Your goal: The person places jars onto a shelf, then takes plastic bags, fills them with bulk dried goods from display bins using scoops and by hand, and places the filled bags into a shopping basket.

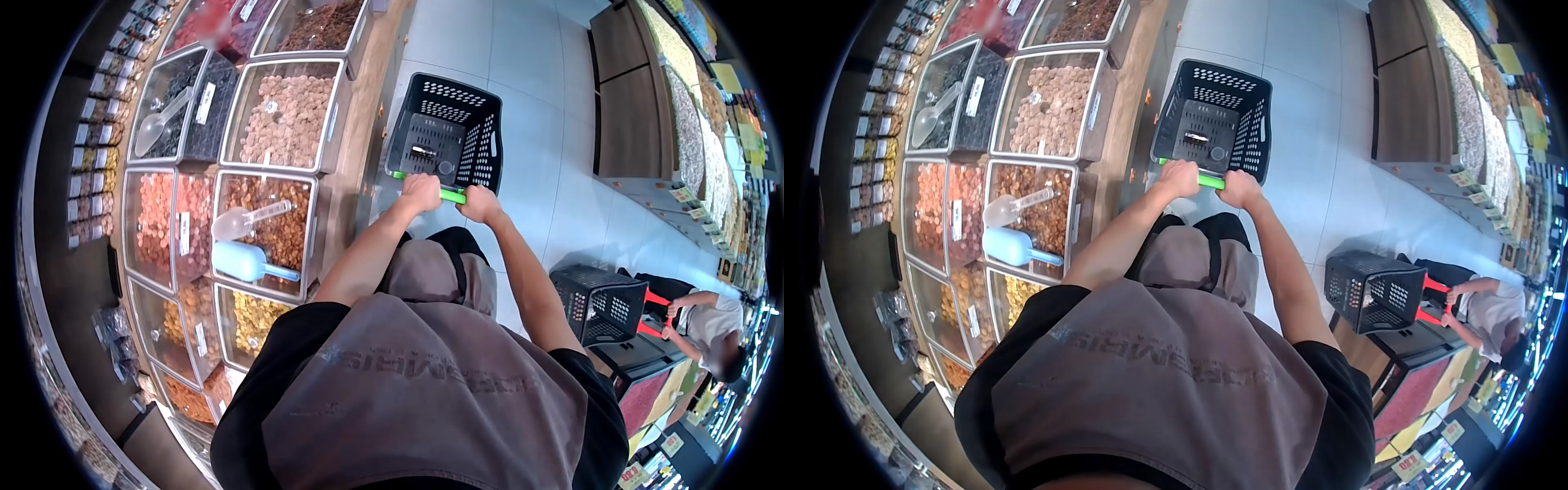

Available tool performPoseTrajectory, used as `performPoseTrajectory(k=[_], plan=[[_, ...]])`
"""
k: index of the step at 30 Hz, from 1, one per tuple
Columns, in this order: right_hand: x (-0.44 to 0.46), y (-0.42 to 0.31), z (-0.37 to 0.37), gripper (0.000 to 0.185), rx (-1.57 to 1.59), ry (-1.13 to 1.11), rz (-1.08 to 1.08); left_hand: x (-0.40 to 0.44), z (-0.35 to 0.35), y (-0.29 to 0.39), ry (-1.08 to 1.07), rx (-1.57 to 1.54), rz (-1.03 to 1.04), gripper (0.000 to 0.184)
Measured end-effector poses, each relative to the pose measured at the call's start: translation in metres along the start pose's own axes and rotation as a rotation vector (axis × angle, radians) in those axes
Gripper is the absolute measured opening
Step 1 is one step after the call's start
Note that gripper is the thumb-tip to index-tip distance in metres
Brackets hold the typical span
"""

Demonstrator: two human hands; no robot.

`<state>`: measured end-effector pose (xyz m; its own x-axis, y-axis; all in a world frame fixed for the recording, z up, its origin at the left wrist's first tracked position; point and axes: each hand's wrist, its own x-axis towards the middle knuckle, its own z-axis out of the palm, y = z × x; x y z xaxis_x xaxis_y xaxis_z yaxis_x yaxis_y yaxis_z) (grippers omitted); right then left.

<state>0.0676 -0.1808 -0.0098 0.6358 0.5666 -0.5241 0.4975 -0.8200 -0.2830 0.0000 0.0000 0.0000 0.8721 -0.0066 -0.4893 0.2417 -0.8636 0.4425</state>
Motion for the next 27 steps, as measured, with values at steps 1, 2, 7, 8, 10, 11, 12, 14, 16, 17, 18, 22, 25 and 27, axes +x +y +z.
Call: performPoseTrajectory(k=[1,2,7,8,10,11,12,14,16,17,18,22,25,27], plan=[[-0.006,0.007,-0.003,0.03,-0.018,-0.01,0.005,0.002,0.003,0.008,-0.005,-0.007,0.007,0.025],[-0.011,0.013,-0.005,0.032,-0.038,-0.021,0.009,0.003,0.005,0.015,-0.009,-0.016,0.011,0.024],[0.05,0.01,-0.048,0.032,-0.006,-0.043,0.004,0.061,-0.038,-0.002,-0.004,0.037,0.021,0.024],[0.055,0.013,-0.048,0.03,-0.001,-0.009,-0.016,0.067,-0.041,-0.005,0.018,0.033,0.013,0.023],[0.07,0.018,-0.057,0.028,0.002,0.042,-0.033,0.081,-0.049,-0.005,0.046,0.065,0.03,0.021],[0.076,0.022,-0.061,0.028,0.022,0.047,-0.073,0.087,-0.05,-0.007,0.056,0.074,0.039,0.02],[0.082,0.025,-0.065,0.027,0.04,0.042,-0.091,0.093,-0.051,-0.007,0.064,0.074,0.028,0.019],[0.101,0.031,-0.081,0.028,0.024,0.029,-0.081,0.118,-0.055,-0.008,0.084,0.076,0.019,0.019],[0.118,0.04,-0.098,0.029,-0.008,-0.007,-0.066,0.134,-0.074,-0.004,0.09,0.054,-0.004,0.019],[0.131,0.043,-0.102,0.03,-0.009,-0.001,-0.072,0.142,-0.085,-0.004,0.084,0.041,-0.013,0.019],[0.14,0.045,-0.109,0.029,-0.007,0.015,-0.086,0.151,-0.091,-0.005,0.1,0.021,-0.025,0.019],[0.178,0.062,-0.138,0.03,-0.018,-0.021,-0.113,0.195,-0.114,-0.001,0.077,0.051,-0.089,0.025],[0.201,0.071,-0.165,0.03,0.001,-0.013,-0.116,0.221,-0.135,0.002,0.079,0.032,-0.077,0.023],[0.216,0.075,-0.183,0.031,-0.004,-0.021,-0.131,0.235,-0.157,0.008,0.036,0.035,-0.099,0.023]])
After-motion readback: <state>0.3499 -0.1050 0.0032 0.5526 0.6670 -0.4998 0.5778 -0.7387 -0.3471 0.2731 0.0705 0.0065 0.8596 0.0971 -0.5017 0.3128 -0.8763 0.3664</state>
